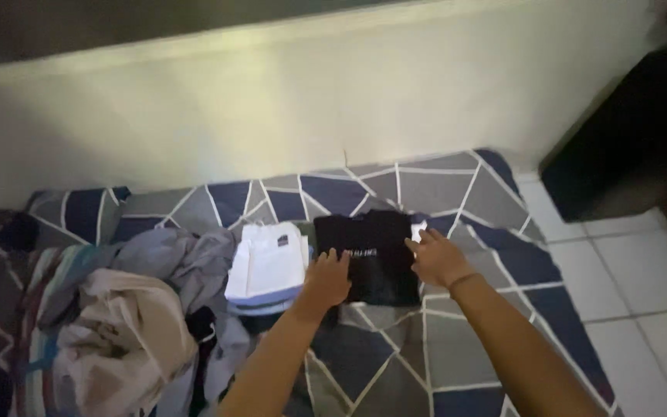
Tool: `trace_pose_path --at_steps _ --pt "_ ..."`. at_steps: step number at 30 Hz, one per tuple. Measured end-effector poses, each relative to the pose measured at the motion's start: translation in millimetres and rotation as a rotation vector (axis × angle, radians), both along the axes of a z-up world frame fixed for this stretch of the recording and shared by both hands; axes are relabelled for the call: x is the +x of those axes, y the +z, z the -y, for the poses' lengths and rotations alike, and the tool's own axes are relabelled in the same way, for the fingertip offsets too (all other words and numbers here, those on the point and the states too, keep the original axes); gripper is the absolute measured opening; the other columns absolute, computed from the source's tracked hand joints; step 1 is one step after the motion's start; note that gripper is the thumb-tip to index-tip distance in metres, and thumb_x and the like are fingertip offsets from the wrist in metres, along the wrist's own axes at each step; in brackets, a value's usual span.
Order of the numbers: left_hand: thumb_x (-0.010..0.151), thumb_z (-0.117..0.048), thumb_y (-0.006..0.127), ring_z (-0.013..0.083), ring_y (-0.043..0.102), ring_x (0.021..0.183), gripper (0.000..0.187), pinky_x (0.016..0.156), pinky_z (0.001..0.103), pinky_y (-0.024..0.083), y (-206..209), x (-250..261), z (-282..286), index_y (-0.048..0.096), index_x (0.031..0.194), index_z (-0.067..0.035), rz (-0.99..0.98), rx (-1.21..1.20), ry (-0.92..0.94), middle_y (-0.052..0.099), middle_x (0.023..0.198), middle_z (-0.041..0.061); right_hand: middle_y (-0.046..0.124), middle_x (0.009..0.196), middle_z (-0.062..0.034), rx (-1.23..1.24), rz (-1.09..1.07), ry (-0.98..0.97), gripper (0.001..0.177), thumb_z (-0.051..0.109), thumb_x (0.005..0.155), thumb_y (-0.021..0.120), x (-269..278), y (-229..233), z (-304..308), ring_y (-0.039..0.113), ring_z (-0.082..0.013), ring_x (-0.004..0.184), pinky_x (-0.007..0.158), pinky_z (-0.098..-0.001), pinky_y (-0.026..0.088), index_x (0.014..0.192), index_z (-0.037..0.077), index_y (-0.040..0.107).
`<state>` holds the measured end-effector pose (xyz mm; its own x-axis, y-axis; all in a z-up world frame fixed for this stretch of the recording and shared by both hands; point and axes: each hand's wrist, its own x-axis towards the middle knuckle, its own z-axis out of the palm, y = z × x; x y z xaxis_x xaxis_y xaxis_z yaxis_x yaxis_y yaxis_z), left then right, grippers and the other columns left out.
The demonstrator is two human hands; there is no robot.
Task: Organizing clothes by taking various items from a shelf and laying them out on a bed.
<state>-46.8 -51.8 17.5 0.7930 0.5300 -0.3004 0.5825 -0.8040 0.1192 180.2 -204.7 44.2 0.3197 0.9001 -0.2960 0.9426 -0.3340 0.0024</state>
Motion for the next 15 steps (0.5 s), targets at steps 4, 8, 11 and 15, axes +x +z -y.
trace_pose_path --at_steps 4,8,11,15 --pt "0.091 -0.035 0.071 0.0395 0.028 0.149 0.083 0.118 0.057 0.027 97.6 14.5 9.3 0.027 0.159 -0.014 -0.077 -0.014 -0.05 0.027 0.162 0.02 0.027 0.165 -0.011 -0.071 -0.016 -0.102 0.072 0.04 0.093 0.067 -5.2 101.6 -0.2 0.024 -0.0323 0.154 0.124 -0.0471 0.028 0.156 0.023 0.037" --pt "0.094 -0.036 0.069 0.0384 0.027 0.153 0.082 0.122 0.056 0.026 190.9 20.2 23.1 0.028 0.161 -0.016 -0.116 0.008 -0.086 0.025 0.166 0.02 0.032 0.164 -0.0107 -0.024 -0.043 -0.113 0.069 0.042 0.095 0.064 9.4 165.0 6.2 0.026 -0.0336 0.155 0.125 -0.0446 0.029 0.157 0.025 0.038" --pt "0.094 -0.038 0.069 0.0384 0.026 0.153 0.08 0.122 0.058 0.025 256.0 39.7 31.0 0.029 0.161 -0.019 -0.119 0.045 -0.119 0.023 0.167 0.02 0.031 0.165 -0.0131 -0.042 0.005 -0.117 0.076 0.045 0.094 0.067 16.0 239.7 15.0 0.025 -0.035 0.154 0.125 -0.0465 0.026 0.158 0.021 0.035" --pt "0.093 -0.037 0.069 0.0382 0.025 0.153 0.077 0.123 0.059 0.023 304.2 47.6 48.8 0.032 0.159 -0.024 -0.049 0.072 -0.174 0.022 0.166 0.02 0.032 0.162 -0.0142 -0.028 0.085 -0.046 0.085 0.048 0.088 0.074 13.3 323.3 37.4 0.028 -0.0342 0.152 0.124 -0.0436 0.029 0.158 0.022 0.033"
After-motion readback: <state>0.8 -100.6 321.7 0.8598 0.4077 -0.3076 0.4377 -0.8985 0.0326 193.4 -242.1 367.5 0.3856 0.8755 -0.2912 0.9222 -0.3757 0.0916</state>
